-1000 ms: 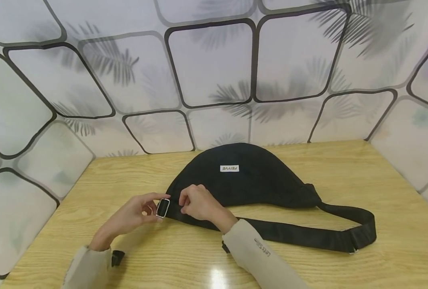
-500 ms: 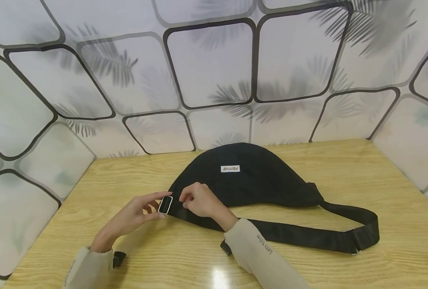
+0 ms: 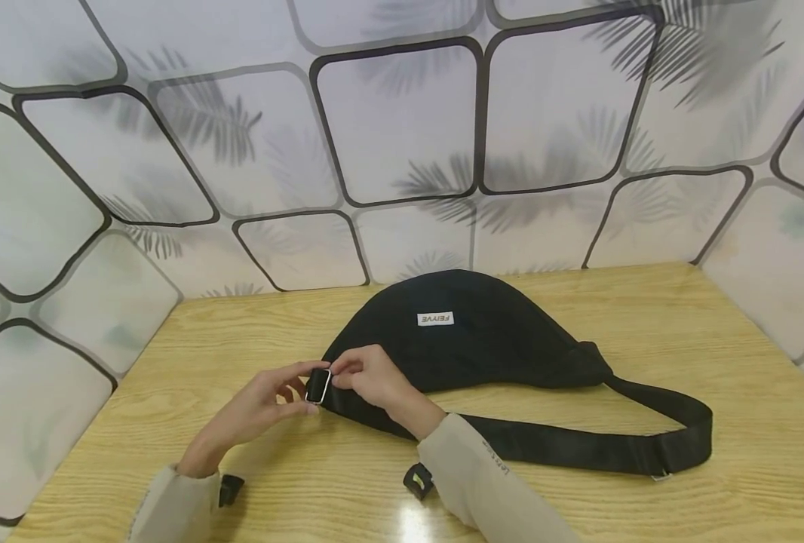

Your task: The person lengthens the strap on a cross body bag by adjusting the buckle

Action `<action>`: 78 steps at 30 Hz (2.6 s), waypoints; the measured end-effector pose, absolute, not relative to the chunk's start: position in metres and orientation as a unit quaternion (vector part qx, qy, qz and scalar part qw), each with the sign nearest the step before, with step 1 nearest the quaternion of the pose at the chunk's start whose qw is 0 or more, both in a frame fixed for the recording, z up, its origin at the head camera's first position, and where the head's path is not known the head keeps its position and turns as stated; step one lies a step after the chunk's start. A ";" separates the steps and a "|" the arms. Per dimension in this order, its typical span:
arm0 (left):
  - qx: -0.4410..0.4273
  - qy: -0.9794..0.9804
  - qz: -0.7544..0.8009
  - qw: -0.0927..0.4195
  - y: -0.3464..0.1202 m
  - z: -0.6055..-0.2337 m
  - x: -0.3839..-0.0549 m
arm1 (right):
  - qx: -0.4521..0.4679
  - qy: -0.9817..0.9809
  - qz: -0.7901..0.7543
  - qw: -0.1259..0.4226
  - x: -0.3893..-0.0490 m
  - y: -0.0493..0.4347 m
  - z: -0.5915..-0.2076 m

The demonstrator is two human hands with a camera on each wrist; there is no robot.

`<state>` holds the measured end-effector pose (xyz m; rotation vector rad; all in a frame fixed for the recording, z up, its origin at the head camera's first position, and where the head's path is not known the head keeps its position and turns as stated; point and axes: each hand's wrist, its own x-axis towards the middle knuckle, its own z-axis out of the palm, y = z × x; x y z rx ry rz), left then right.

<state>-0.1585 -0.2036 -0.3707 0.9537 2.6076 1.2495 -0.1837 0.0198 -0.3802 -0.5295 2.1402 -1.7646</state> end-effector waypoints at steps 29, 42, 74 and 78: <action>0.295 0.859 0.412 0.072 -0.205 -0.369 -0.155 | -0.259 0.705 -0.607 0.262 -0.189 0.028 -0.374; 0.304 0.856 0.412 0.068 -0.203 -0.369 -0.160 | -0.311 0.748 -0.526 0.260 -0.201 0.057 -0.373; 0.275 0.868 0.406 0.076 -0.199 -0.369 -0.154 | -0.308 0.784 -0.512 0.166 -0.195 0.040 -0.374; 0.270 0.867 0.412 0.079 -0.196 -0.369 -0.153 | -0.274 0.766 -0.557 0.169 -0.192 0.035 -0.374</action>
